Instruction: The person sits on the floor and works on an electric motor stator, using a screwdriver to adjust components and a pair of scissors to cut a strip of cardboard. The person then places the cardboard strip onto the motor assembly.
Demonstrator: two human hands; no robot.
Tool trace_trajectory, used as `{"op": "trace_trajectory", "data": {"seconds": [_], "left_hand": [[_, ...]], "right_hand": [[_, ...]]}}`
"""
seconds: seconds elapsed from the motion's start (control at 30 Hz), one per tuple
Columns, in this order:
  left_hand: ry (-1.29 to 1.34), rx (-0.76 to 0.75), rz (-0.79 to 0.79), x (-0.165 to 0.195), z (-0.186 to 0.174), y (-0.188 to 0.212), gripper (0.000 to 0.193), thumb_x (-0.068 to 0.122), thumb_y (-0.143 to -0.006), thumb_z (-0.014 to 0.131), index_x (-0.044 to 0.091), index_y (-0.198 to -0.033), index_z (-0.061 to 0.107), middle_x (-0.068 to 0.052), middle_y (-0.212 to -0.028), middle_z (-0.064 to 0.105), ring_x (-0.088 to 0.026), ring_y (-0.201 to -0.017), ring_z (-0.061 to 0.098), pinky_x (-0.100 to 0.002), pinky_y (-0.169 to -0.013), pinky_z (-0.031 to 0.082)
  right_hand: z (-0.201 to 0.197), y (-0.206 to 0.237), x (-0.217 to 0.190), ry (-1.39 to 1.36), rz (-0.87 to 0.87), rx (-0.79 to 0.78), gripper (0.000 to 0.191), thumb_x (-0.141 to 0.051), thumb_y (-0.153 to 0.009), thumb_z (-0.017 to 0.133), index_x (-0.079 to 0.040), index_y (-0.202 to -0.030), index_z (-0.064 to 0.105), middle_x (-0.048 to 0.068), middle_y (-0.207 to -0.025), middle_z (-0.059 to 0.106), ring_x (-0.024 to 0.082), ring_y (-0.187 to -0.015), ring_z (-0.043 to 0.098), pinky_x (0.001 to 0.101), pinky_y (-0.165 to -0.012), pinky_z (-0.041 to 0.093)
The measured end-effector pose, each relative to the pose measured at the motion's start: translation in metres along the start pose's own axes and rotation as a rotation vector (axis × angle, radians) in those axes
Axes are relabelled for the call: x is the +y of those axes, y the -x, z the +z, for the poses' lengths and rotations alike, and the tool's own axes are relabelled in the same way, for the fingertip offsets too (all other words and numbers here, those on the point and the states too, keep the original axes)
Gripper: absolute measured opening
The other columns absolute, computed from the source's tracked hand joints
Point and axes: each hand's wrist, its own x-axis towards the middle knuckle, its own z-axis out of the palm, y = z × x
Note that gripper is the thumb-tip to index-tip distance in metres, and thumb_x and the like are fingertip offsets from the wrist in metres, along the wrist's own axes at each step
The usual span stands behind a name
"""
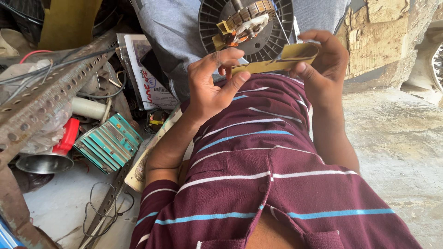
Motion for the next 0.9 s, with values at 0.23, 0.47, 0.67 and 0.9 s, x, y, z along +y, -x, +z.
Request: {"op": "trace_trajectory", "data": {"seconds": [0.23,0.47,0.67,0.9], "left_hand": [[0.226,0.062,-0.091,-0.007,0.003,0.008,0.025,0.008,-0.1,0.078,0.001,-0.121,0.066,-0.006,-0.097,0.072,-0.007,-0.079,0.067,-0.02,-0.073,0.052],[0.624,0.022,-0.22,-0.013,0.002,0.016,0.031,0.002,-0.101,0.076,-0.001,-0.13,0.062,-0.005,-0.105,0.068,-0.008,-0.096,0.065,-0.023,-0.091,0.053],[0.523,0.217,-0.121,-0.02,0.004,0.021,0.032,0.0,-0.107,0.07,0.002,-0.136,0.058,-0.007,-0.105,0.07,-0.009,-0.092,0.065,-0.022,-0.086,0.054],[0.511,0.299,-0.107,-0.007,0.002,0.023,0.022,0.001,-0.104,0.071,0.003,-0.124,0.062,-0.006,-0.097,0.068,-0.01,-0.077,0.066,-0.023,-0.071,0.056]], "right_hand": [[0.033,-0.005,-0.022,0.716,-0.49,0.147,0.063,-0.018,-0.099,0.078,-0.007,-0.15,0.044,0.014,-0.152,0.046,0.033,-0.133,0.055,0.0388,-0.108,0.051],[0.033,-0.004,-0.025,0.923,-0.461,-0.164,0.042,-0.013,-0.087,0.085,-0.002,-0.124,0.069,0.014,-0.117,0.073,0.027,-0.113,0.069,0.0386,-0.097,0.054],[0.03,0.009,-0.013,0.783,-0.196,-0.194,0.041,-0.016,-0.085,0.089,-0.004,-0.121,0.074,0.008,-0.092,0.073,0.017,-0.077,0.066,0.031,-0.072,0.05],[0.044,-0.004,-0.04,0.931,-0.259,-0.187,0.037,-0.009,-0.092,0.086,-0.005,-0.126,0.073,0.007,-0.1,0.074,0.018,-0.089,0.073,0.0306,-0.079,0.054]]}}
